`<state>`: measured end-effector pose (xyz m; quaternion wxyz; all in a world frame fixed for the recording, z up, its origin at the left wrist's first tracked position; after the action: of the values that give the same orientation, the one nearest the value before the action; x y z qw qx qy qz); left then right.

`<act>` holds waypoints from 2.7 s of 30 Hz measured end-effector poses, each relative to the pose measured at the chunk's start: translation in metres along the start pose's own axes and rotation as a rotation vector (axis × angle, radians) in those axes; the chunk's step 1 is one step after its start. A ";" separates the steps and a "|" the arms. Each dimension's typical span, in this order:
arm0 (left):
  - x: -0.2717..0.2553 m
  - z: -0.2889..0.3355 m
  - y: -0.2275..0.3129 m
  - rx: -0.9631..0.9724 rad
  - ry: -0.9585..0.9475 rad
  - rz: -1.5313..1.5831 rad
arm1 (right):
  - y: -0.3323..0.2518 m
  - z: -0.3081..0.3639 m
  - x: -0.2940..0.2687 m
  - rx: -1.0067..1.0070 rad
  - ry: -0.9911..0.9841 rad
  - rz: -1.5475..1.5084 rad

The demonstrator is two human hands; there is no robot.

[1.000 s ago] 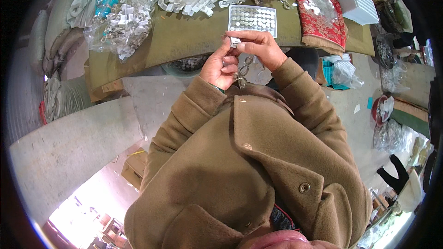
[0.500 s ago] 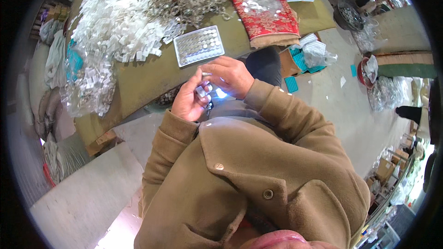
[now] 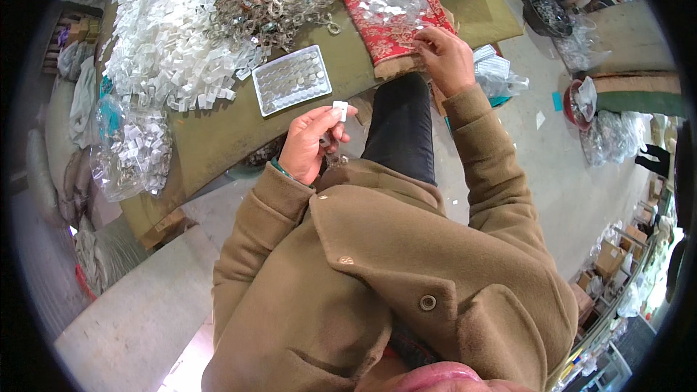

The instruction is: The person sits at a workshop table sorting small clear crystal pieces, picking them up one at a time, examining them and placing selected pieces into a compartmented plastic tray. They occasionally shine a small flashlight on a piece to check it and reach across the table for more pieces.

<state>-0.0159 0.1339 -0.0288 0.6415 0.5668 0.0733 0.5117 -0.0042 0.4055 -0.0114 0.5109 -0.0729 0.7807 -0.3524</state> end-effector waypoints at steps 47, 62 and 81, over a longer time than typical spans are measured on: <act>0.037 -0.014 0.030 0.127 0.003 0.279 | -0.091 0.040 0.008 -0.134 -0.329 -0.694; -0.007 0.011 0.040 0.180 0.113 0.220 | -0.139 0.040 0.029 -0.096 -0.447 -0.590; -0.020 0.024 0.045 0.215 0.109 -0.022 | -0.149 0.051 0.043 -0.354 -0.545 -0.558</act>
<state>-0.0348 0.0959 0.0053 0.5778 0.6029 0.1687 0.5237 -0.0179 0.2502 0.0376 0.5632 -0.4583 0.6160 -0.3055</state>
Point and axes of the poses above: each hand's wrist, its own z-axis away from the middle knuckle, its own x-axis out of the palm, y = z × x, the point moved 4 cm from there along -z, towards the middle knuckle, and after that the axes turned 11 degrees about x, right-handed, at the moved point
